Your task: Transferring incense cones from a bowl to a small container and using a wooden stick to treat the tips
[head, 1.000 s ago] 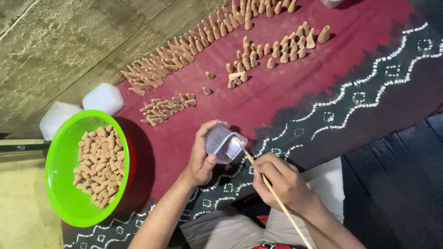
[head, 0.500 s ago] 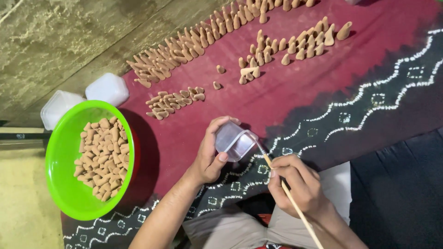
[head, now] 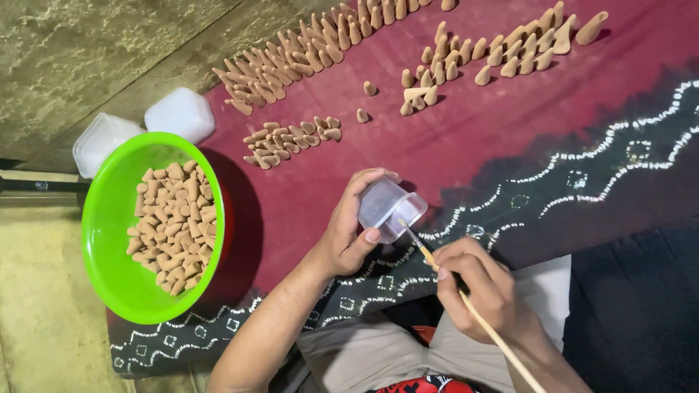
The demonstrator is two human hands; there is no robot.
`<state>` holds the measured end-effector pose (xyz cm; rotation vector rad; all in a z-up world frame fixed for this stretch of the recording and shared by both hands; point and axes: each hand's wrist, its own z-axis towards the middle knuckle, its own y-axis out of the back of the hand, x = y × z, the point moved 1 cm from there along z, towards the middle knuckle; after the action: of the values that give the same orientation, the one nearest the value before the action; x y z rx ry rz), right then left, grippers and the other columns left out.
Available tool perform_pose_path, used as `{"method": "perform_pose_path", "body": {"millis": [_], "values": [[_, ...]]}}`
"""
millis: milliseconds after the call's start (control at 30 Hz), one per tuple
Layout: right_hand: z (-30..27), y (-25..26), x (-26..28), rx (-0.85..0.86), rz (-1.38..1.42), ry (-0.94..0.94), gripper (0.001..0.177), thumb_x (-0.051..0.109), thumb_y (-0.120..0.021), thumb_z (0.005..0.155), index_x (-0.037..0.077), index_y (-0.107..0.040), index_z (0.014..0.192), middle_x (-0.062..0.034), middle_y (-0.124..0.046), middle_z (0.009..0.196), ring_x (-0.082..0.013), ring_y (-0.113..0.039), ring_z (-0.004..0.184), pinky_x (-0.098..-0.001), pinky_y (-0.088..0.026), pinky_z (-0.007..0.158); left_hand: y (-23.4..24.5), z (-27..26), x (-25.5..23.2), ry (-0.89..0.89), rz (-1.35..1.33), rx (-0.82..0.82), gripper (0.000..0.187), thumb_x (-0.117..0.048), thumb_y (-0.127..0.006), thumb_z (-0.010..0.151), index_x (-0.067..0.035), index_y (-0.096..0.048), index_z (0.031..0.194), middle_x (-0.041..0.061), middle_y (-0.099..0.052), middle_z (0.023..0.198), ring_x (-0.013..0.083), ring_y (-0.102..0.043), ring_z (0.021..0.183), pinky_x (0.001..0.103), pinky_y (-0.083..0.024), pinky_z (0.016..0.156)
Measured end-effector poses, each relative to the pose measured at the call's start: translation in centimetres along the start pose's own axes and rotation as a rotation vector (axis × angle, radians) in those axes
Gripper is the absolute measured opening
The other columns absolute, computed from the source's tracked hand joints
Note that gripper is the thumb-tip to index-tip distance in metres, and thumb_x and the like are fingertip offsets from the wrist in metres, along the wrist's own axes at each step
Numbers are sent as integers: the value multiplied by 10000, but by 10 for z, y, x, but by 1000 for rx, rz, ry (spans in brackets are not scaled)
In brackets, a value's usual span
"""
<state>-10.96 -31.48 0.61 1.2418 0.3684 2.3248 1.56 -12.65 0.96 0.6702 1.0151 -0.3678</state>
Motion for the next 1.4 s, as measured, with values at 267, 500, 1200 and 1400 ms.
{"method": "perform_pose_path", "body": {"millis": [267,500,1200,1400], "values": [[11,-2,4,74,-195,112,158,-31,-552,947,10,-513,800,-128,-602,890,-209,-648,802,-285,-518,637,-1,0,-1,-23,3,-2,692,-569,-387,1095,8,-331,1472,228,-507,1381,330,-514,1306,466,-442,1152],[15,1,0,27,-209,206,147,-68,-566,966,-35,-548,824,-125,-579,833,-253,-638,840,-333,-553,716,-4,-1,-3,24,26,-7,745,-607,-384,1081,13,-321,1487,230,-510,1398,326,-546,1310,459,-448,1146],[69,24,-47,-199,-144,303,80,7,-604,965,-8,-671,924,-107,-540,673,-317,-610,507,-357,-532,495,-18,44,6,-78,36,39,704,-425,-441,1045,72,-321,1530,267,-476,1366,370,-488,1259,535,-392,1094],[63,19,-64,-247,-75,284,118,-13,-574,953,-12,-692,947,-93,-526,639,-309,-589,466,-352,-533,485,-21,46,19,-82,4,36,721,-456,-419,1044,85,-333,1514,265,-494,1342,367,-487,1251,528,-392,1082]]}}
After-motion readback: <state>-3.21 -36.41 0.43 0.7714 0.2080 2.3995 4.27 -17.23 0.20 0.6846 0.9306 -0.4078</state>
